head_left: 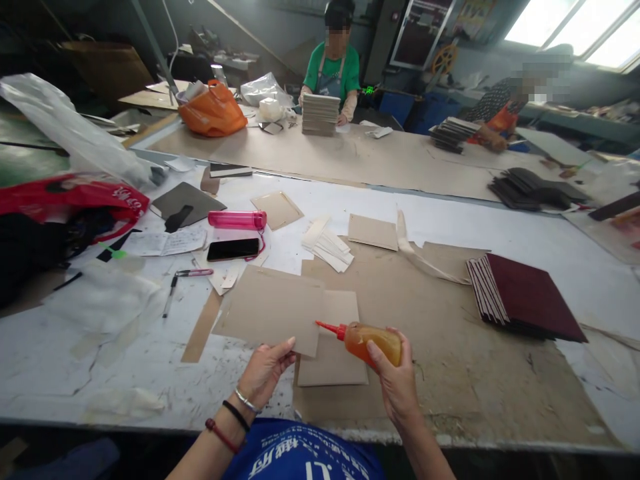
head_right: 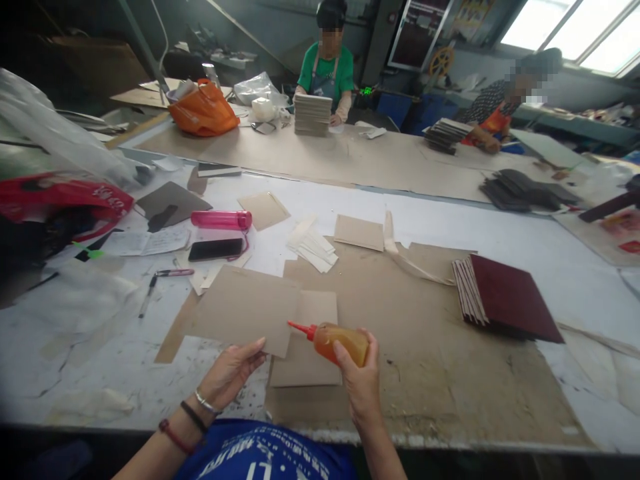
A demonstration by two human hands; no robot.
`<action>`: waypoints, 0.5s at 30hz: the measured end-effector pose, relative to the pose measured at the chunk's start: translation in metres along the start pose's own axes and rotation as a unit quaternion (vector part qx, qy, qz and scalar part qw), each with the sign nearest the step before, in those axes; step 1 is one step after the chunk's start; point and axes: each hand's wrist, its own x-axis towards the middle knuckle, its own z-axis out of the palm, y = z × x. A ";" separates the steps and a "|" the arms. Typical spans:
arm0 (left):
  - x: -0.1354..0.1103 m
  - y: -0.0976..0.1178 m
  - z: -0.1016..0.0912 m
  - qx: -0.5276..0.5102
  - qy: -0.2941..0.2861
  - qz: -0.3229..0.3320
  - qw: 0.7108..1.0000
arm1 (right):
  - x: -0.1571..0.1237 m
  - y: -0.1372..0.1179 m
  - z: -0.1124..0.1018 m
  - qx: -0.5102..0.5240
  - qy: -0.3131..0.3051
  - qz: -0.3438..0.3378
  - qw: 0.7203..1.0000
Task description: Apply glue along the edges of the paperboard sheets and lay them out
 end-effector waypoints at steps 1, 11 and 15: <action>-0.001 0.001 0.002 0.003 -0.001 0.000 1.000 | 0.002 -0.001 -0.001 -0.014 0.001 -0.014 1.000; -0.008 0.005 0.011 0.016 0.000 0.003 1.000 | 0.000 -0.014 -0.010 -0.129 -0.023 -0.072 0.989; -0.004 0.005 0.010 0.021 0.007 0.009 1.000 | -0.013 -0.017 -0.014 -0.142 -0.042 -0.050 0.988</action>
